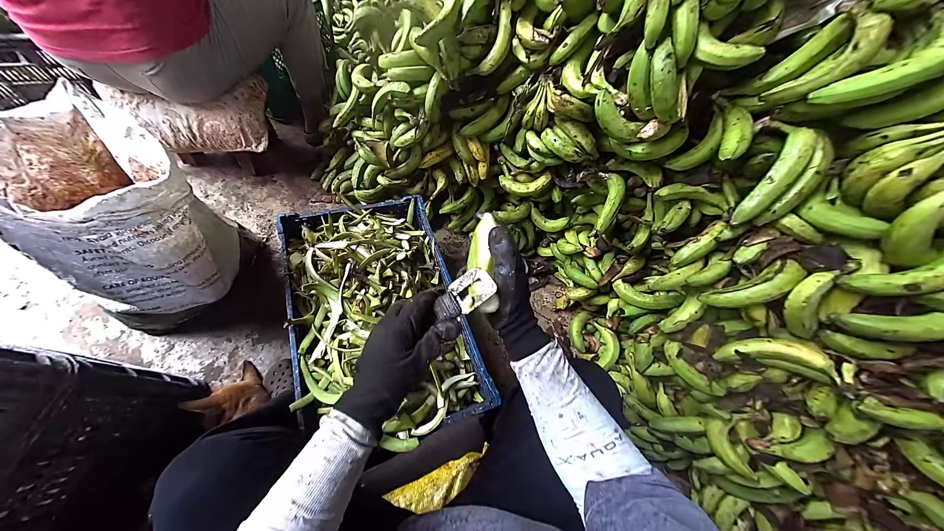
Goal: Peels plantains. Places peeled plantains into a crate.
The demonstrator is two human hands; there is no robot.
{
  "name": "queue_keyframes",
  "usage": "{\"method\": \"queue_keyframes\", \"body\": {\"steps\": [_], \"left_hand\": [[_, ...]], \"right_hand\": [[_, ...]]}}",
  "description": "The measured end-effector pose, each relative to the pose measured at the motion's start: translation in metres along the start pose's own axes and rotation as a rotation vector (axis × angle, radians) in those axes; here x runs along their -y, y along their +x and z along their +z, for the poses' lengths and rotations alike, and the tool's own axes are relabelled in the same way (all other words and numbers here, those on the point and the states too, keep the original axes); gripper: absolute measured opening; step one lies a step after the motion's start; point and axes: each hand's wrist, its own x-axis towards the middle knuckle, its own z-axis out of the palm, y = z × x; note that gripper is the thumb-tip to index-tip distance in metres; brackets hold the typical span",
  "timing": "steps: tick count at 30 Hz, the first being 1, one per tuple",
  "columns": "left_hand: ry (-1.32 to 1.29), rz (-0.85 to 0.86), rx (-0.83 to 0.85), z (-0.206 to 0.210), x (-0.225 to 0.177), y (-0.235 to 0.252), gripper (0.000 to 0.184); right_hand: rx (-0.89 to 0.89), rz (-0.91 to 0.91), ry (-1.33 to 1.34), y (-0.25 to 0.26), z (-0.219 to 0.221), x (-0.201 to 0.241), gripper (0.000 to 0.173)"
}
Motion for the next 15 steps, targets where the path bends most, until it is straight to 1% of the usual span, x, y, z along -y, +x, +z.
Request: {"method": "queue_keyframes", "body": {"steps": [2, 4, 5, 7, 9, 10, 12, 13, 15], "left_hand": [[0.150, -0.015, -0.047, -0.010, 0.009, 0.010, 0.047], [0.220, -0.080, -0.157, -0.023, 0.012, 0.020, 0.043], [0.197, -0.134, -0.214, -0.030, 0.013, 0.024, 0.042], [0.090, -0.207, -0.283, -0.039, 0.014, 0.026, 0.042], [-0.006, -0.187, -0.255, -0.036, 0.006, 0.020, 0.041], [-0.056, -0.162, -0.208, -0.031, 0.002, 0.016, 0.040], [-0.158, -0.099, -0.125, -0.013, -0.002, 0.008, 0.036], [-0.189, -0.065, -0.095, -0.004, -0.004, 0.003, 0.038], [-0.213, -0.008, -0.076, 0.010, -0.008, -0.006, 0.045]], "right_hand": [[0.186, 0.080, 0.107, -0.006, 0.000, -0.005, 0.047], [0.384, 0.141, 0.165, -0.009, 0.002, -0.010, 0.044], [0.427, 0.197, 0.180, -0.011, 0.004, -0.010, 0.046], [0.424, 0.283, 0.213, -0.010, 0.008, -0.010, 0.052], [0.341, 0.274, 0.217, -0.008, 0.007, -0.008, 0.053], [0.267, 0.227, 0.202, -0.006, 0.007, -0.007, 0.051], [0.097, 0.073, 0.130, -0.003, 0.010, -0.004, 0.048], [0.013, 0.005, 0.080, -0.002, 0.011, -0.001, 0.049], [-0.160, -0.047, 0.003, 0.001, 0.017, 0.004, 0.053]]}}
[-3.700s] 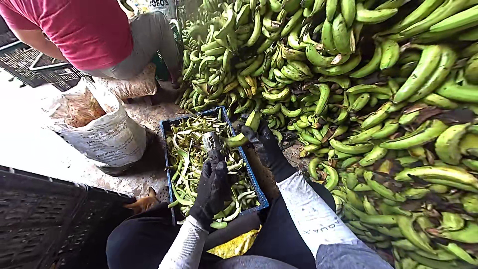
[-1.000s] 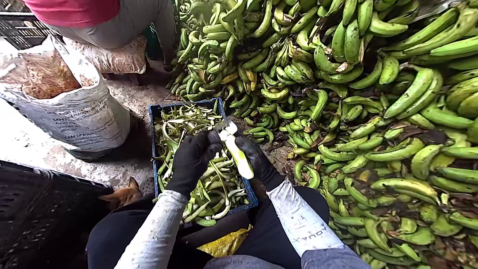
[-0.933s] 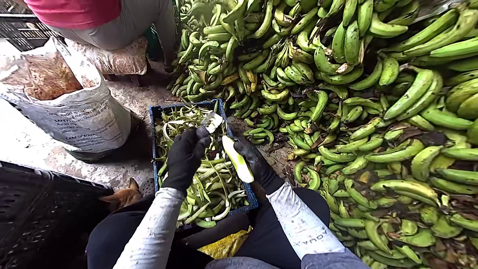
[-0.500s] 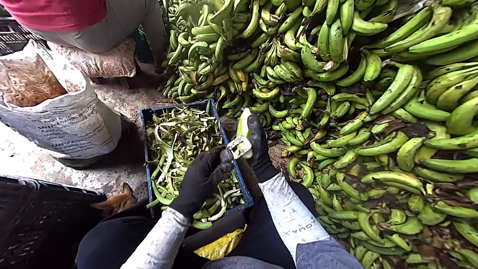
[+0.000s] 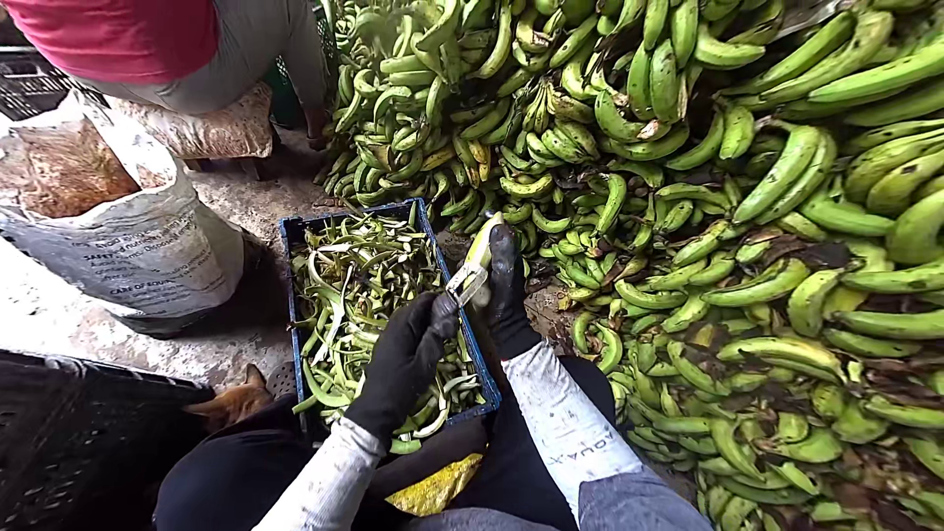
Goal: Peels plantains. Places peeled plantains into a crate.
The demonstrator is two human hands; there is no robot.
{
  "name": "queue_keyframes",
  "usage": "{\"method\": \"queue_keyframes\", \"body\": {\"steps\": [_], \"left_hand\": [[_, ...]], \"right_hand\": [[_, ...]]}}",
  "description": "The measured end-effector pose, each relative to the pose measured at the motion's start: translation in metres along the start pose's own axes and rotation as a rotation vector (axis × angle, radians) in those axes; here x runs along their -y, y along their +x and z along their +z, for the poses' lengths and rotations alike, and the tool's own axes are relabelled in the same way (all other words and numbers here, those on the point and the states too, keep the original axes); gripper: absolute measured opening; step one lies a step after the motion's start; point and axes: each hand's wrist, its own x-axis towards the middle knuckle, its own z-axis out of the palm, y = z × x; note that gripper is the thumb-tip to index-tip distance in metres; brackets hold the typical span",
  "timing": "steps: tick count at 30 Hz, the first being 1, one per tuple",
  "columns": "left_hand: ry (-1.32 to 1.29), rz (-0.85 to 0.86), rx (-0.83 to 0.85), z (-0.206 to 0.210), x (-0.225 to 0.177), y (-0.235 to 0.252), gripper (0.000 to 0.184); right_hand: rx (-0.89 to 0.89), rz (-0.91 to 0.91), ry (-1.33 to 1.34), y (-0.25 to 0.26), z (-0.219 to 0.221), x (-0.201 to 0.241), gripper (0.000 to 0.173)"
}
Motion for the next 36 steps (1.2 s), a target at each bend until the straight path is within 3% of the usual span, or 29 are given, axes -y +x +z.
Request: {"method": "queue_keyframes", "body": {"steps": [3, 5, 7, 10, 12, 13, 18, 22, 29, 33, 36], "left_hand": [[0.044, 0.013, -0.049, 0.009, -0.002, -0.007, 0.051], [0.102, -0.008, -0.061, 0.004, 0.000, -0.005, 0.052], [0.215, -0.027, -0.086, -0.006, 0.007, 0.004, 0.049], [0.354, -0.122, -0.150, -0.029, 0.013, 0.021, 0.048], [0.341, -0.221, -0.199, -0.045, 0.018, 0.030, 0.045], [0.315, -0.256, -0.217, -0.051, 0.020, 0.032, 0.043], [0.223, -0.187, -0.195, -0.042, 0.016, 0.027, 0.036], [0.370, -0.001, -0.113, -0.023, 0.028, 0.019, 0.054], [0.640, 0.292, -0.283, -0.009, 0.032, 0.009, 0.051], [0.629, 0.225, -0.237, -0.014, 0.033, 0.011, 0.049], [0.558, 0.046, -0.147, -0.028, 0.027, 0.019, 0.048]], "right_hand": [[-0.147, -0.029, -0.034, 0.001, 0.006, 0.003, 0.053], [-0.082, -0.043, -0.058, 0.000, 0.004, 0.002, 0.054], [0.112, -0.031, -0.034, -0.003, 0.002, -0.003, 0.046], [0.549, 0.148, 0.090, -0.008, -0.002, -0.011, 0.034], [0.763, 0.288, 0.094, -0.011, 0.002, -0.007, 0.045], [0.788, 0.336, 0.103, -0.011, 0.006, -0.007, 0.051], [0.456, 0.411, 0.338, -0.001, 0.011, -0.013, 0.050], [0.260, 0.438, 0.536, 0.001, 0.013, -0.003, 0.038], [-0.117, 0.394, 0.614, 0.009, 0.012, -0.003, 0.035], [-0.028, 0.424, 0.547, 0.012, 0.014, 0.000, 0.034], [0.256, 0.369, 0.331, 0.011, 0.013, -0.010, 0.039]]}}
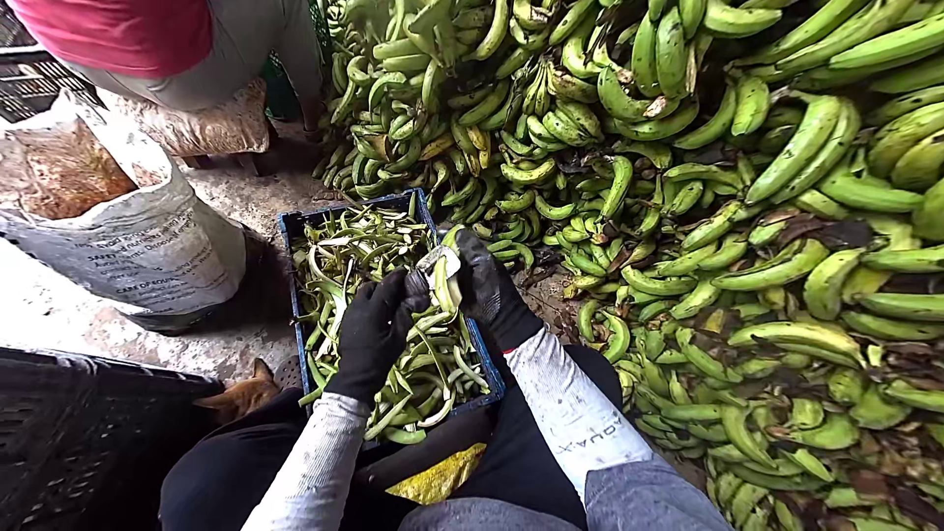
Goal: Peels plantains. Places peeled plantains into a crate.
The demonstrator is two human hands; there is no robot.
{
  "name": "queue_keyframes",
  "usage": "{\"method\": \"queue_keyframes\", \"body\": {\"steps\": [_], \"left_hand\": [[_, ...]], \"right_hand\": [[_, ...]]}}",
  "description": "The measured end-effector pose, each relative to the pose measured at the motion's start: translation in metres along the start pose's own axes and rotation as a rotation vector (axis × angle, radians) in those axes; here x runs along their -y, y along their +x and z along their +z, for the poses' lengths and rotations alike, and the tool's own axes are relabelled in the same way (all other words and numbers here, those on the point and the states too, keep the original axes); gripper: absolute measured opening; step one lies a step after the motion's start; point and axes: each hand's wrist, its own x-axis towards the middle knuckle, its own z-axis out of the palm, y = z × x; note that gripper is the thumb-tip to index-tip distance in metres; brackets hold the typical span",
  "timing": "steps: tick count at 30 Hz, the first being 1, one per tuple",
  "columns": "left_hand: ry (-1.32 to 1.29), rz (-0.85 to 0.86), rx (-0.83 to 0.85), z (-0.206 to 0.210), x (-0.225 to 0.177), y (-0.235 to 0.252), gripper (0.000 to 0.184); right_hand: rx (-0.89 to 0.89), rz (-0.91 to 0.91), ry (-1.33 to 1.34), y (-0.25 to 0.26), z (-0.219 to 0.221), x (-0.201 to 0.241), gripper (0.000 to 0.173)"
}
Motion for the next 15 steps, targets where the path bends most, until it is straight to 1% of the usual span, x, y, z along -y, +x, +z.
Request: {"method": "queue_keyframes", "body": {"steps": [2, 4, 5, 6, 7, 8, 9, 11, 13, 15], "left_hand": [[-0.032, -0.110, 0.067, -0.008, 0.003, 0.006, 0.045], [-0.035, -0.201, 0.087, -0.013, 0.008, 0.010, 0.045], [-0.045, -0.260, 0.082, -0.015, 0.010, 0.012, 0.047], [-0.069, -0.313, 0.077, -0.017, 0.011, 0.013, 0.047], [-0.091, -0.355, 0.073, -0.019, 0.011, 0.014, 0.047], [-0.106, -0.364, 0.066, -0.019, 0.011, 0.014, 0.045], [-0.110, -0.334, 0.062, -0.018, 0.010, 0.013, 0.044], [-0.095, -0.207, 0.085, -0.014, 0.008, 0.007, 0.044], [-0.013, -0.019, 0.088, -0.004, 0.008, -0.001, 0.050], [0.082, 0.210, 0.000, 0.009, 0.006, -0.009, 0.054]], "right_hand": [[0.216, 0.011, -0.199, -0.007, -0.004, -0.006, 0.041], [0.340, 0.040, -0.412, -0.018, -0.006, -0.004, 0.046], [0.385, 0.071, -0.476, -0.022, -0.006, -0.001, 0.049], [0.401, 0.109, -0.495, -0.024, -0.005, -0.001, 0.049], [0.378, 0.148, -0.446, -0.025, -0.005, -0.002, 0.047], [0.330, 0.187, -0.339, -0.024, -0.004, -0.005, 0.046], [0.272, 0.217, -0.196, -0.022, -0.003, -0.006, 0.043], [0.091, 0.266, 0.052, -0.020, -0.001, -0.003, 0.038], [-0.027, 0.290, 0.282, -0.010, -0.007, -0.005, 0.039], [-0.102, 0.304, 0.497, -0.003, -0.012, -0.006, 0.034]]}}
